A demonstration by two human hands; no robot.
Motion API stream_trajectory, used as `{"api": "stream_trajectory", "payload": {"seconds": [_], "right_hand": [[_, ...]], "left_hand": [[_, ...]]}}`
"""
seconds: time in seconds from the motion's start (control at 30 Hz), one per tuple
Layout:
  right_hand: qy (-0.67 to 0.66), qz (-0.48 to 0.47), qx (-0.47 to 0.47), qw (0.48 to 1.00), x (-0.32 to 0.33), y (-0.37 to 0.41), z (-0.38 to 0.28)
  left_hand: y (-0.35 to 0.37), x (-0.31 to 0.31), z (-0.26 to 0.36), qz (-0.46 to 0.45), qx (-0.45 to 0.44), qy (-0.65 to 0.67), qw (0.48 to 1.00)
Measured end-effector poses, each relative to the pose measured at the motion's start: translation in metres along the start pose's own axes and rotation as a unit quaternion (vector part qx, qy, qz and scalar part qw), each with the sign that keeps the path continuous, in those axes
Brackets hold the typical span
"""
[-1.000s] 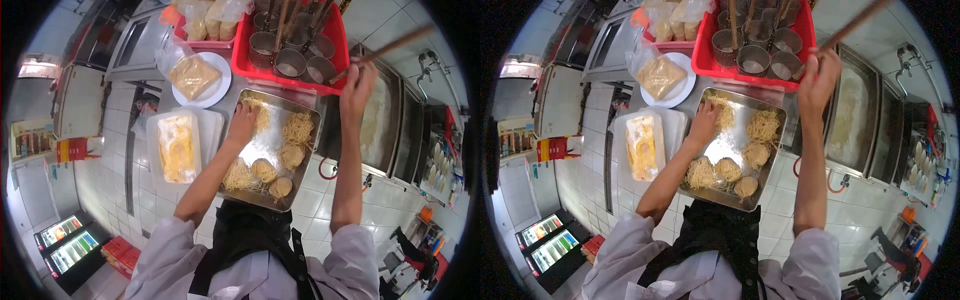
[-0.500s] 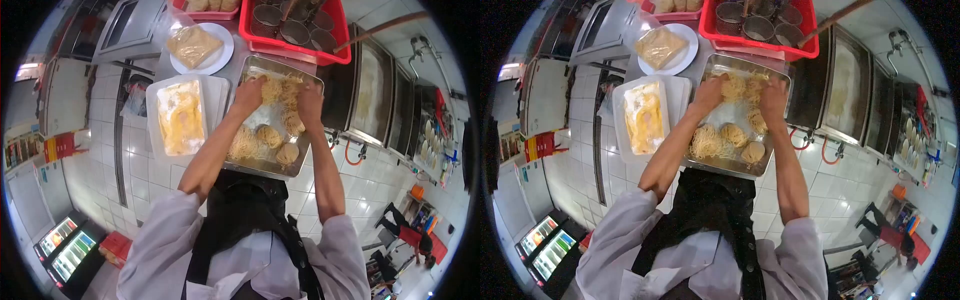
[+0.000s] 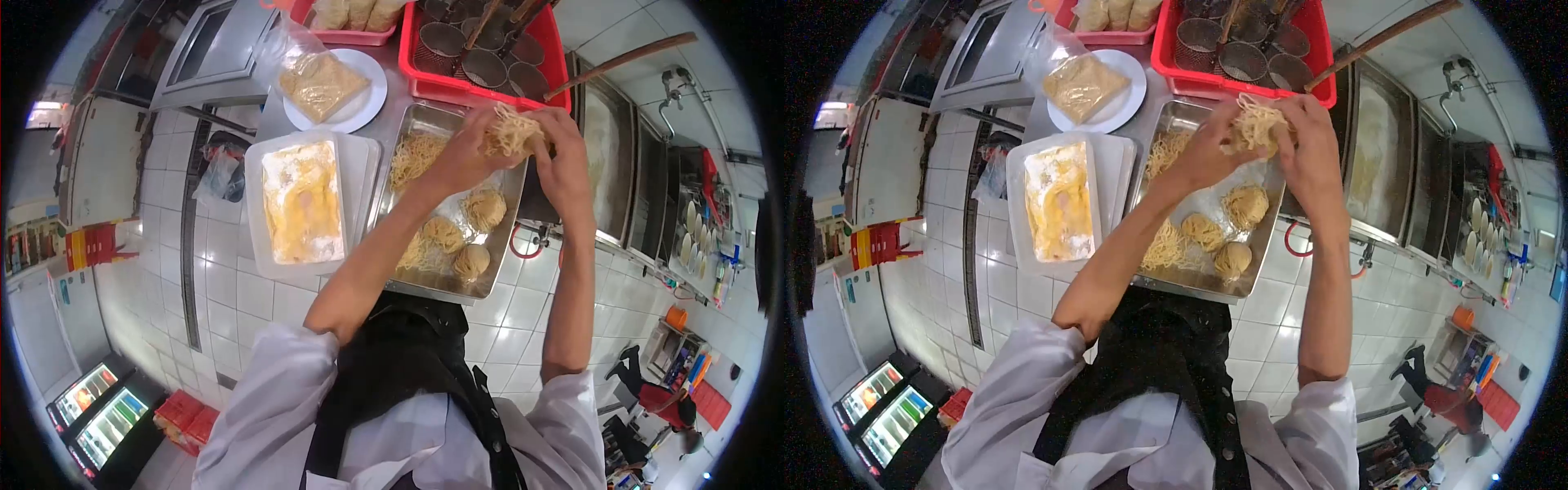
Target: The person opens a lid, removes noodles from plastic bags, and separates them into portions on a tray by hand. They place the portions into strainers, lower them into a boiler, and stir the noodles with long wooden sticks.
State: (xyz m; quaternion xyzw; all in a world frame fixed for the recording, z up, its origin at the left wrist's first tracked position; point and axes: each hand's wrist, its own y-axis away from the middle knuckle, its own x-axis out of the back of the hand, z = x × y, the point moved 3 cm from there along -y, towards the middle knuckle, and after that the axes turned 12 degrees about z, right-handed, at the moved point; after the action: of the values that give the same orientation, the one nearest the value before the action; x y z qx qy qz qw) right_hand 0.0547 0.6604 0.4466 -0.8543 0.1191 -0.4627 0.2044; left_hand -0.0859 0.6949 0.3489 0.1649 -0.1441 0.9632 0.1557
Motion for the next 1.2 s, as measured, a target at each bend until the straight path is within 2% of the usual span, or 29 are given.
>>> {"api": "stream_trajectory", "payload": {"seconds": [0.03,0.07,0.13,0.17,0.23,0.27,0.3,0.33,0.37,0.43,0.47,0.53,0.57,0.6,0.63,0.67,0.73,0.8,0.83,0.87,0.93,0.97,1.0,1.03,1.07,1.1,1.13,1.17,1.2], "right_hand": [[0.005,0.009,0.044,0.999,0.005,-0.009,-0.004],[0.009,0.012,0.045,0.999,0.011,-0.014,-0.005],[0.051,0.011,0.025,0.998,0.022,-0.02,-0.003],[0.029,0.038,-0.025,0.999,0.024,-0.021,-0.001],[0.006,0.013,-0.009,1.0,0.011,-0.013,0.011],[-0.018,-0.017,0.001,1.0,0.008,-0.012,0.007],[-0.019,-0.032,-0.032,0.999,0.009,-0.011,0.005],[-0.018,-0.033,-0.034,0.999,0.016,-0.013,0.001],[-0.037,0.002,-0.053,0.998,0.03,-0.021,-0.011],[-0.078,0.057,-0.093,0.991,0.046,-0.026,-0.015],[-0.076,0.06,-0.094,0.991,0.049,-0.027,-0.016],[-0.091,0.034,-0.077,0.992,0.052,-0.023,-0.02],[0.024,-0.005,-0.006,1.0,0.043,-0.014,-0.005],[0.023,-0.004,-0.006,1.0,0.032,-0.007,0.007],[-0.004,-0.026,0.028,0.999,0.018,0.001,0.015],[-0.031,-0.047,0.063,0.996,0.002,0.011,0.027],[-0.084,-0.04,0.041,0.995,-0.019,0.023,0.046],[-0.095,-0.159,-0.047,0.982,-0.014,0.01,0.037],[-0.13,-0.111,-0.035,0.985,-0.005,0.005,0.031],[-0.132,-0.112,-0.04,0.984,0.005,0.002,0.021],[-0.113,-0.03,-0.061,0.991,0.03,-0.016,-0.004],[-0.145,-0.02,-0.096,0.985,0.038,-0.023,-0.015],[-0.143,-0.02,-0.097,0.985,0.038,-0.023,-0.008],[-0.075,-0.011,0.018,0.997,0.039,-0.023,-0.002],[-0.006,-0.002,0.133,0.991,0.04,-0.021,-0.002],[-0.006,-0.003,0.132,0.991,0.048,-0.026,-0.013],[-0.013,-0.048,0.065,0.997,0.06,-0.035,-0.022],[-0.019,-0.091,-0.001,0.996,0.066,-0.041,-0.026],[-0.019,-0.092,-0.001,0.996,0.066,-0.041,-0.023]], "left_hand": [[-0.011,-0.009,-0.003,-0.089,0.067,0.005,0.994],[-0.016,-0.017,-0.016,-0.09,0.062,0.007,0.994],[-0.013,-0.04,-0.055,-0.051,0.013,0.051,0.997],[-0.008,-0.049,-0.058,-0.051,0.008,0.051,0.997],[0.001,-0.056,-0.057,0.052,0.041,0.267,0.961],[0.0,-0.054,-0.055,0.048,0.04,0.268,0.961],[0.003,-0.054,-0.054,-0.001,0.044,0.247,0.968],[0.004,-0.053,-0.053,-0.047,0.048,0.224,0.972],[0.003,-0.056,-0.071,-0.045,0.046,0.224,0.972],[0.01,-0.076,-0.123,-0.108,-0.006,-0.047,0.993],[0.005,-0.072,-0.11,-0.11,-0.009,-0.047,0.993],[-0.002,-0.046,-0.047,-0.013,-0.09,0.035,0.995],[-0.003,-0.035,-0.022,-0.014,-0.088,0.035,0.995],[-0.004,-0.025,-0.002,-0.046,0.005,0.163,0.985],[-0.004,-0.022,0.006,-0.078,0.099,0.287,0.95],[-0.005,-0.021,0.004,-0.078,0.099,0.285,0.95],[-0.004,-0.024,-0.005,-0.115,0.139,0.353,0.918],[-0.006,-0.017,-0.015,-0.107,0.1,0.32,0.936],[-0.004,-0.015,-0.02,-0.099,0.065,0.288,0.95],[0.003,-0.019,-0.032,-0.101,0.07,0.288,0.95],[0.009,-0.03,-0.055,-0.136,0.058,0.126,0.981],[0.009,-0.034,-0.045,-0.138,0.058,0.127,0.981],[0.005,-0.037,-0.026,-0.06,0.039,0.144,0.987],[0.003,-0.035,-0.013,0.019,0.02,0.16,0.987],[-0.001,-0.037,-0.018,0.02,0.021,0.161,0.987],[-0.006,-0.044,-0.03,-0.046,0.08,0.162,0.983],[-0.006,-0.052,-0.041,-0.111,0.136,0.161,0.971],[-0.002,-0.055,-0.048,-0.11,0.134,0.162,0.971],[0.008,-0.054,-0.054,-0.087,0.089,0.038,0.991]]}}
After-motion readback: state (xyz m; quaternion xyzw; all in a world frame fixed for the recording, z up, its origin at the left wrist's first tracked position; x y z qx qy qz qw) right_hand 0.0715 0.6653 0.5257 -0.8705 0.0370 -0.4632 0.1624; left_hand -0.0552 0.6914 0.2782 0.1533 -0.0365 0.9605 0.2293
